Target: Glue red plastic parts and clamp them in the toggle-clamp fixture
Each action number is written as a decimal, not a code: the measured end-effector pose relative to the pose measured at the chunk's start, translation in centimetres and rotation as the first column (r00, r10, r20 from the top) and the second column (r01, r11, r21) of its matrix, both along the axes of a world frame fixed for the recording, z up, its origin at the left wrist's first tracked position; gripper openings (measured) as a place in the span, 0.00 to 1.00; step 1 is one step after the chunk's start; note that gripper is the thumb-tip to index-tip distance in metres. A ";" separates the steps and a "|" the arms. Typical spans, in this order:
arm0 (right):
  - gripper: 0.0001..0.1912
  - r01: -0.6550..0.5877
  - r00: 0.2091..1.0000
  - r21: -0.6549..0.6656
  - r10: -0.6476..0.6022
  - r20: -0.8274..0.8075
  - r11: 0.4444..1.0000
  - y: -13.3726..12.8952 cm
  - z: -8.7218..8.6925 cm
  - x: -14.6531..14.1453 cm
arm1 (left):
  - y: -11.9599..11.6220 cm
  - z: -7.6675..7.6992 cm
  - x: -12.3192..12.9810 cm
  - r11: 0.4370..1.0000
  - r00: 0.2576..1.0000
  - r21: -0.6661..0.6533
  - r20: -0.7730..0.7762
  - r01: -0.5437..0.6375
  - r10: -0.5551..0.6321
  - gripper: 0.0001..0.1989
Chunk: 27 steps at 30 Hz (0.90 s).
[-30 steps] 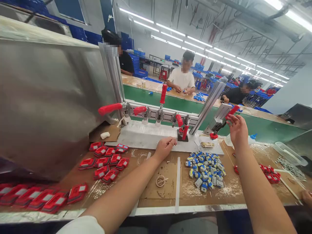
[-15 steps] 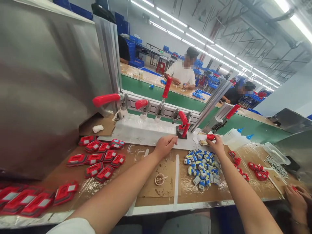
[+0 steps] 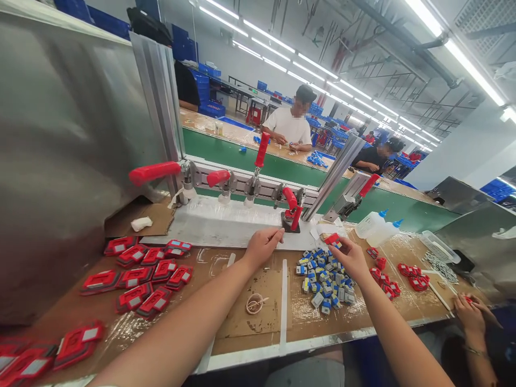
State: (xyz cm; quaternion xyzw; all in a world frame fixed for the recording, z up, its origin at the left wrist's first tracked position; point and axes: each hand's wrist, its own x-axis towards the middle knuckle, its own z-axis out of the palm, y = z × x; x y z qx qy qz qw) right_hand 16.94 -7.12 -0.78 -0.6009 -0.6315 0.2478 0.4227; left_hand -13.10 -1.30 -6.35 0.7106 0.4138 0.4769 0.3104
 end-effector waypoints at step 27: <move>0.24 0.275 0.681 -0.095 -0.264 -0.684 0.957 2.8 -0.2 4.5 | 0.3 0.0 0.2 0.998 0.997 -0.039 -0.042 0.059 -0.060 0.27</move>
